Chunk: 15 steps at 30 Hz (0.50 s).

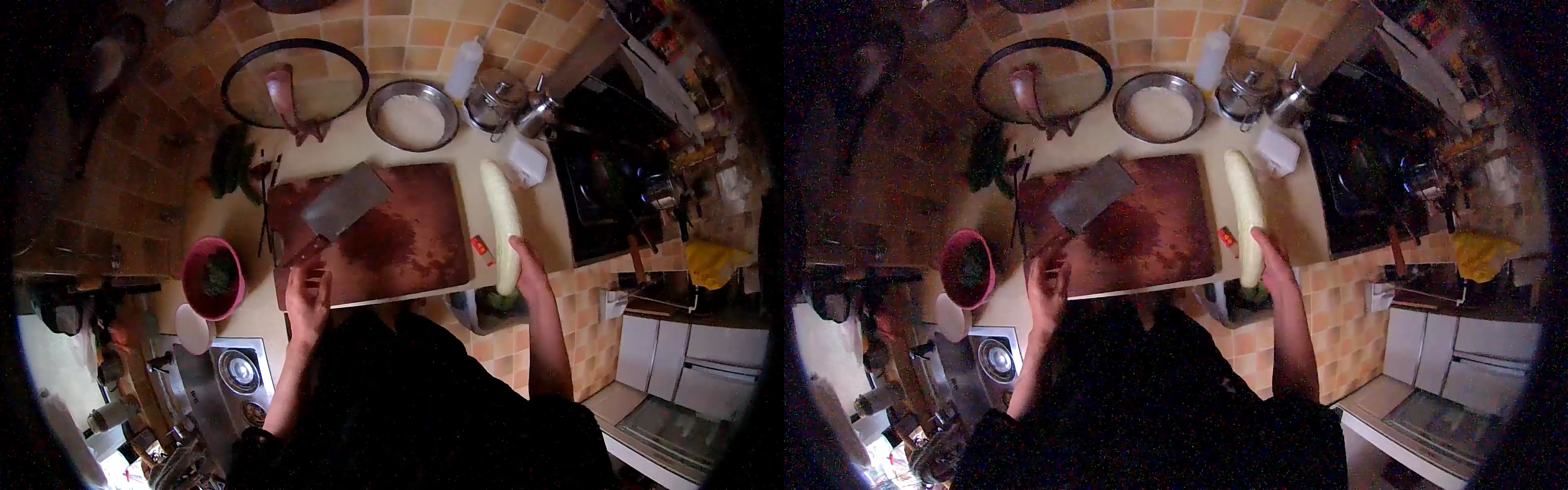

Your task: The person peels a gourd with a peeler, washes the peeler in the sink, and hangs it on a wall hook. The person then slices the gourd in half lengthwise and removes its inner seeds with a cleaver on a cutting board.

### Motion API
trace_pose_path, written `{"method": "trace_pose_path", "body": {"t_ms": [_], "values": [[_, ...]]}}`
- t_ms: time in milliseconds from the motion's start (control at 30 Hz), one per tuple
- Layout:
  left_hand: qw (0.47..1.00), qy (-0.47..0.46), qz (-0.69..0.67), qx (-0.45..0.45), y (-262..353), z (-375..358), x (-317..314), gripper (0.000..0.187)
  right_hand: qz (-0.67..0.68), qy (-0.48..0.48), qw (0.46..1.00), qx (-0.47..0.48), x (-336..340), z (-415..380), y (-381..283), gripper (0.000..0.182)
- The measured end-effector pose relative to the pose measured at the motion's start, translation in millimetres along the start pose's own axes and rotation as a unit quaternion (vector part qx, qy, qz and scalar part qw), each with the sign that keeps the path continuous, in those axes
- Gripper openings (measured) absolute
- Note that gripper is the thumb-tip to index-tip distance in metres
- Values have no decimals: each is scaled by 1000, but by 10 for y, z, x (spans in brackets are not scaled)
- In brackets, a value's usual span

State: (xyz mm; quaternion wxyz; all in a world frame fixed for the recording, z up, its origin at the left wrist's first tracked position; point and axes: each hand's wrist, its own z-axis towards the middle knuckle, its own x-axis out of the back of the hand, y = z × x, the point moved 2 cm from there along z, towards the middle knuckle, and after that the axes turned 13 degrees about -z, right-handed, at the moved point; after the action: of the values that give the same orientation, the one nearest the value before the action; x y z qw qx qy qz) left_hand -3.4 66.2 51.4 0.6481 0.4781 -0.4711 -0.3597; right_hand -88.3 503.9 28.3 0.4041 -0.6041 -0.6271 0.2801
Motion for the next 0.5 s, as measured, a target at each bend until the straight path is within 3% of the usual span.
{"method": "trace_pose_path", "body": {"t_ms": [67,167,267,433,500], "values": [[993,-31,-103,55,-28,24,-149,27,178,-116,977,-16,-51,-188,90,68],[983,-138,-112,49,171,97,-460,29,254,-236,933,97,-455,-506,-273,74],[956,-229,-167,76,419,159,-800,33,359,-298,882,69,-809,-643,-369,73],[876,-253,-378,160,972,321,-1123,52,391,-372,841,31,-1111,-813,-491,75],[835,-256,-452,182,1092,407,-1146,58,352,-371,859,14,-1198,-888,-542,76]]}}
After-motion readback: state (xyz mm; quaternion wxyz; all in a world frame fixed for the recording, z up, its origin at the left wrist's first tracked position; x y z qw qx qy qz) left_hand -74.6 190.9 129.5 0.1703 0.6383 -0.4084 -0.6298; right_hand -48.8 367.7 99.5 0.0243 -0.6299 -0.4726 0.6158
